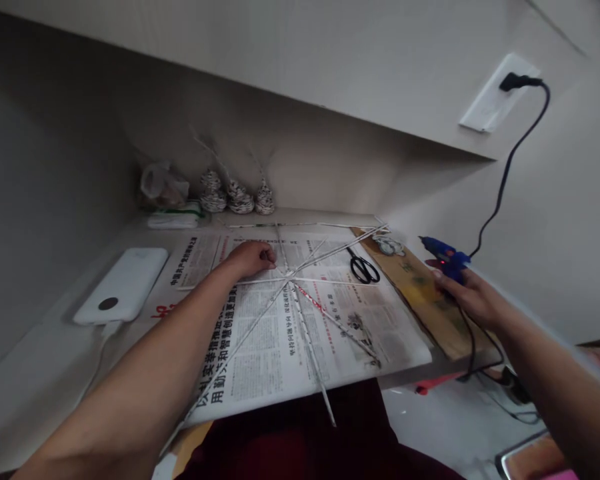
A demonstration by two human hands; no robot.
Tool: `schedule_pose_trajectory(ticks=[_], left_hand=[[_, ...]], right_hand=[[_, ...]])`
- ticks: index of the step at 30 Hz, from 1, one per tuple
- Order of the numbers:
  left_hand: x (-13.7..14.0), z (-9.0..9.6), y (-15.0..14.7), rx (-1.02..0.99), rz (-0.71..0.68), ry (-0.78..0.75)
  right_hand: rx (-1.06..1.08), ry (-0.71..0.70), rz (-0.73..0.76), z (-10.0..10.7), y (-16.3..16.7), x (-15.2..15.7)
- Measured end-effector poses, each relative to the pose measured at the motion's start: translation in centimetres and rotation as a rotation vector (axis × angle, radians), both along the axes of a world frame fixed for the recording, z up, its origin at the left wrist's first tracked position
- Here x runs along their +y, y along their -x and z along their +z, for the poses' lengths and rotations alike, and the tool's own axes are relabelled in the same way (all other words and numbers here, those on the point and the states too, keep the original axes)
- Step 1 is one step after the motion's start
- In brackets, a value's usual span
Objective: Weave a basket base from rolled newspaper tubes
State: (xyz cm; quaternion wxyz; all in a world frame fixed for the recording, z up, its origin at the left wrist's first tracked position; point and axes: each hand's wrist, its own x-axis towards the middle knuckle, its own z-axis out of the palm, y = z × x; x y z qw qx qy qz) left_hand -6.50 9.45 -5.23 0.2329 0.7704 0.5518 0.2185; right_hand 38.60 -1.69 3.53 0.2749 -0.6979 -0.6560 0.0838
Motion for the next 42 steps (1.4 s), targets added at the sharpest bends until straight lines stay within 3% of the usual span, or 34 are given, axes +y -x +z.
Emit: schedule_pose_trajectory(ticks=[3,5,7,11,18,28,38,42], left_hand=[[-0.2,0.2,-0.1,-0.008,0.002,0.008],[-0.3,0.5,-0.1,-0.001,-0.001,0.013],[-0.4,0.7,0.0,0.006,-0.009,0.02],[-0.6,0.9,-0.1,0.021,-0.022,0.036],[-0.9,1.3,-0.6,0.14,-0.028,0.065],[-0.9,1.4,-0.4,0.128,-0.075,0.081],[-0.9,1.4,-0.5,0.154,-0.103,0.065],[-0.9,1.4,-0.5,0.167,-0.112,0.061]], right_hand=[[0.397,0.192,0.117,-0.4,6.5,-0.9],[0.511,0.326,0.197,-1.4,10.6,-1.4],[0.548,0.4,0.249,-2.4,14.0,-1.5],[0.44,0.37,0.378,-4.1,18.0,-0.6],[0.285,0.305,0.417,-5.7,19.0,0.3],[0.179,0.232,0.491,-6.5,19.3,0.4],[-0.074,0.17,0.473,-6.8,19.9,0.1],[-0.068,0.151,0.498,-6.4,19.8,-0.3]])
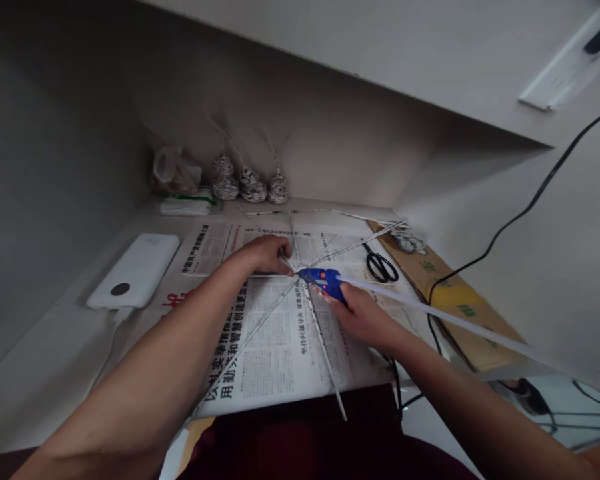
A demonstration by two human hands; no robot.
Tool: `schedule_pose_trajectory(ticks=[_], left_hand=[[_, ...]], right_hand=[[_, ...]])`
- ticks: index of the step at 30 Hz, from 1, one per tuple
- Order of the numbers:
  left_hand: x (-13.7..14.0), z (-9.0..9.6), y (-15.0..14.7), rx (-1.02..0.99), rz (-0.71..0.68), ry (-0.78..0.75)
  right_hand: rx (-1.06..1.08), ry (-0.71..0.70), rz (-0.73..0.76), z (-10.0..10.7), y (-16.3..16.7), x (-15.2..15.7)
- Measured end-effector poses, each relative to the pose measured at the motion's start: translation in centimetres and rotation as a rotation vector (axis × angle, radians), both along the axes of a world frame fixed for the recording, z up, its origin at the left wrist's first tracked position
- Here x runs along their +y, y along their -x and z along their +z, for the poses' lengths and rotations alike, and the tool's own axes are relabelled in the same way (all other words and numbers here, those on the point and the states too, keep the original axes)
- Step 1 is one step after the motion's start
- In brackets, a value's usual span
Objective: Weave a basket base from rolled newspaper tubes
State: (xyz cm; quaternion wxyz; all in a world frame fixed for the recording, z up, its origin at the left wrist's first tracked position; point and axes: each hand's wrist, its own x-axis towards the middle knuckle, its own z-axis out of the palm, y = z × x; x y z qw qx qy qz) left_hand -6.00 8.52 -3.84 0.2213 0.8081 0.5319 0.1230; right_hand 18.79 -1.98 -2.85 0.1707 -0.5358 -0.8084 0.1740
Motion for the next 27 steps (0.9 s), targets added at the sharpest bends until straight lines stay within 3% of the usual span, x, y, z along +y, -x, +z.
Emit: schedule_pose_trajectory(ticks=[6,17,27], left_hand=[[-0.08,0.21,-0.08,0.035,0.01,0.014],[-0.3,0.66,-0.19,0.09,-0.005,0.019],[-0.31,0.64,-0.21,0.097,-0.005,0.023]], right_hand=[[0.101,0.09,-0.045,0.53,-0.44,0.37],[0.059,0.084,0.02,-0.1,-0.77,0.54],[0.044,0.078,-0.021,0.0,-1.05,0.78]])
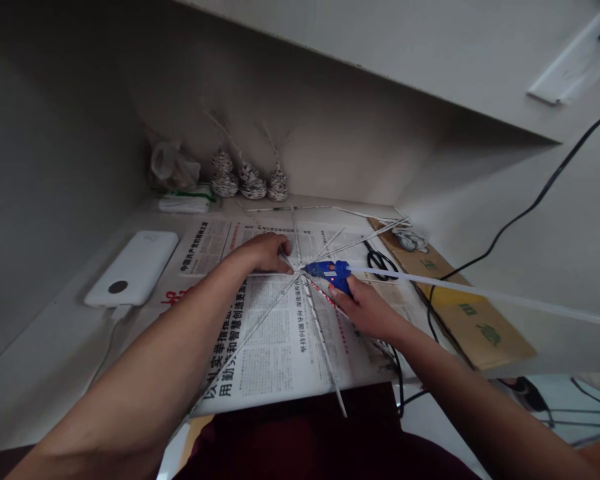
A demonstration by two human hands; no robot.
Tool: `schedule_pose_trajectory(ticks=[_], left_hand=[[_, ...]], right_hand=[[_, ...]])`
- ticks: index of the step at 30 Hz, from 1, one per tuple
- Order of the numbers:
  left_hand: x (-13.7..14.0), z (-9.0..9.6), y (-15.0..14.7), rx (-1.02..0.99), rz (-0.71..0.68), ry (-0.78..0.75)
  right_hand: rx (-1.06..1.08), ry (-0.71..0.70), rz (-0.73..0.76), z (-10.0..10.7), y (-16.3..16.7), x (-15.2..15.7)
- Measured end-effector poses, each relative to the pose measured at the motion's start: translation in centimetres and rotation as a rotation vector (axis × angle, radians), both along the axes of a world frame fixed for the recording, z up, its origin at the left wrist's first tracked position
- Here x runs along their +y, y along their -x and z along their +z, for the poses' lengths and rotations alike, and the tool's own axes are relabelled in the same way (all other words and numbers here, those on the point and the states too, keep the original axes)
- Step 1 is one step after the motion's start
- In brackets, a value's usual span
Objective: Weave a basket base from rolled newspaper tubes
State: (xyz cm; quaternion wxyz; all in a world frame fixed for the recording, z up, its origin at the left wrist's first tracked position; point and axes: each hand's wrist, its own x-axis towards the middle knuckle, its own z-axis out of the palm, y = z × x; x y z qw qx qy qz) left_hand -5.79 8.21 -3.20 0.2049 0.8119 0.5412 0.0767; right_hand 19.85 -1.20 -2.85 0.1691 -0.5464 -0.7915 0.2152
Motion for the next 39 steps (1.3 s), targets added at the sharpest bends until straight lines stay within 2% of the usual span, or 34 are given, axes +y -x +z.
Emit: schedule_pose_trajectory(ticks=[6,12,18,22,28,33,39], left_hand=[[-0.03,-0.01,-0.05,-0.011,0.012,0.005],[0.03,-0.03,-0.06,0.004,0.008,0.0],[0.01,0.02,-0.04,-0.002,0.001,-0.001],[-0.08,0.22,-0.09,0.012,-0.003,-0.003],[-0.11,0.27,-0.11,0.015,0.004,0.0],[-0.05,0.16,-0.07,0.006,0.0,0.003],[-0.06,0.18,-0.05,0.015,0.001,-0.001]], right_hand=[[0.097,0.099,-0.017,0.46,0.1,0.08],[0.03,0.079,-0.039,0.42,0.43,0.17],[0.064,0.102,-0.013,0.55,0.41,0.14],[0.048,0.073,-0.046,0.41,0.52,0.07],[0.048,0.073,-0.001,0.28,0.61,0.01],[0.021,0.055,-0.044,0.18,0.74,0.25],[0.0,0.056,-0.021,0.38,0.79,0.04]])
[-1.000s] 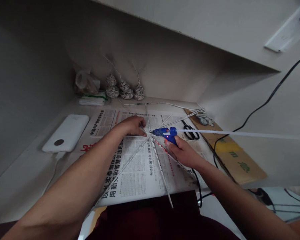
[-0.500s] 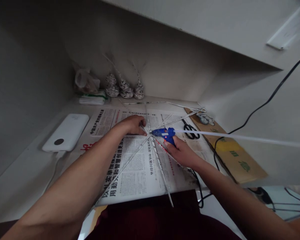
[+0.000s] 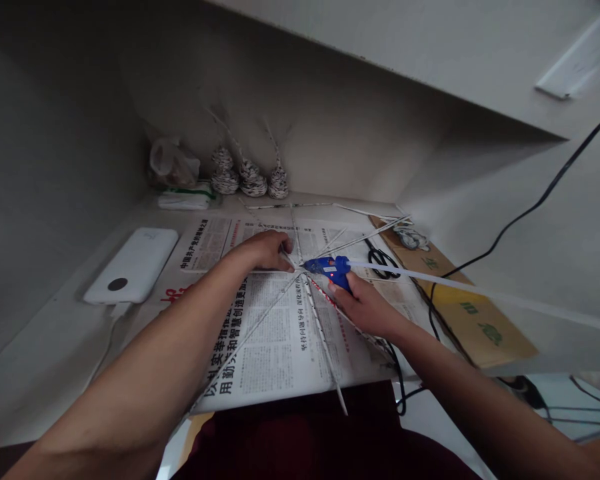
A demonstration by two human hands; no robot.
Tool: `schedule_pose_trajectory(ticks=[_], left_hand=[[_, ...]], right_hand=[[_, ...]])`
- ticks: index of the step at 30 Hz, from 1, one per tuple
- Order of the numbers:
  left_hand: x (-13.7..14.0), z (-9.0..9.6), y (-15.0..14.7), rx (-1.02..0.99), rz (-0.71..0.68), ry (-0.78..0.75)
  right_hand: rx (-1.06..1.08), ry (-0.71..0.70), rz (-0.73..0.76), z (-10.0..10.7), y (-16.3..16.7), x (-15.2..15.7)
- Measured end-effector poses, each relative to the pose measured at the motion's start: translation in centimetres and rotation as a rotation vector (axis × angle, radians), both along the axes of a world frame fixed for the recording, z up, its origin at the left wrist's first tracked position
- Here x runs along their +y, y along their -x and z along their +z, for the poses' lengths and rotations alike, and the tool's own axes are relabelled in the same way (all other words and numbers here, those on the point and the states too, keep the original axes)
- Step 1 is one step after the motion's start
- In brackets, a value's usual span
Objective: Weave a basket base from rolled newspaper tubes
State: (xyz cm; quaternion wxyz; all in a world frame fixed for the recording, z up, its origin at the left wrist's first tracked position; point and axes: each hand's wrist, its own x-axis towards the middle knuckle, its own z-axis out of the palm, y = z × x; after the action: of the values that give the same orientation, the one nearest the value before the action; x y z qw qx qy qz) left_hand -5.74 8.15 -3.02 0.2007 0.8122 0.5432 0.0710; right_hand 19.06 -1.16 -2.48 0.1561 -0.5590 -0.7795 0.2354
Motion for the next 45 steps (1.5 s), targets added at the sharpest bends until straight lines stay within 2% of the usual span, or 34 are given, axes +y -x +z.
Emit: schedule_pose_trajectory(ticks=[29,35,39,42,44,45], left_hand=[[0.1,-0.2,0.1,-0.016,-0.005,0.015],[0.1,-0.2,0.0,-0.025,0.006,0.014],[0.2,-0.3,0.1,-0.043,-0.003,0.018],[0.2,-0.4,0.1,-0.051,-0.015,0.002],[0.3,-0.5,0.2,-0.048,-0.008,-0.002],[0.3,-0.5,0.2,-0.045,-0.005,-0.003]], right_hand=[[-0.01,-0.013,-0.01,0.1,0.0,-0.4],[0.103,-0.025,0.016,0.2,-0.4,-0.6],[0.175,-0.015,-0.073,0.5,-2.3,-0.7],[0.245,-0.002,-0.17,0.7,-5.2,-0.1],[0.276,-0.076,-0.281,0.9,-7.6,0.4],[0.225,-0.141,-0.347,1.0,-8.9,0.6]])
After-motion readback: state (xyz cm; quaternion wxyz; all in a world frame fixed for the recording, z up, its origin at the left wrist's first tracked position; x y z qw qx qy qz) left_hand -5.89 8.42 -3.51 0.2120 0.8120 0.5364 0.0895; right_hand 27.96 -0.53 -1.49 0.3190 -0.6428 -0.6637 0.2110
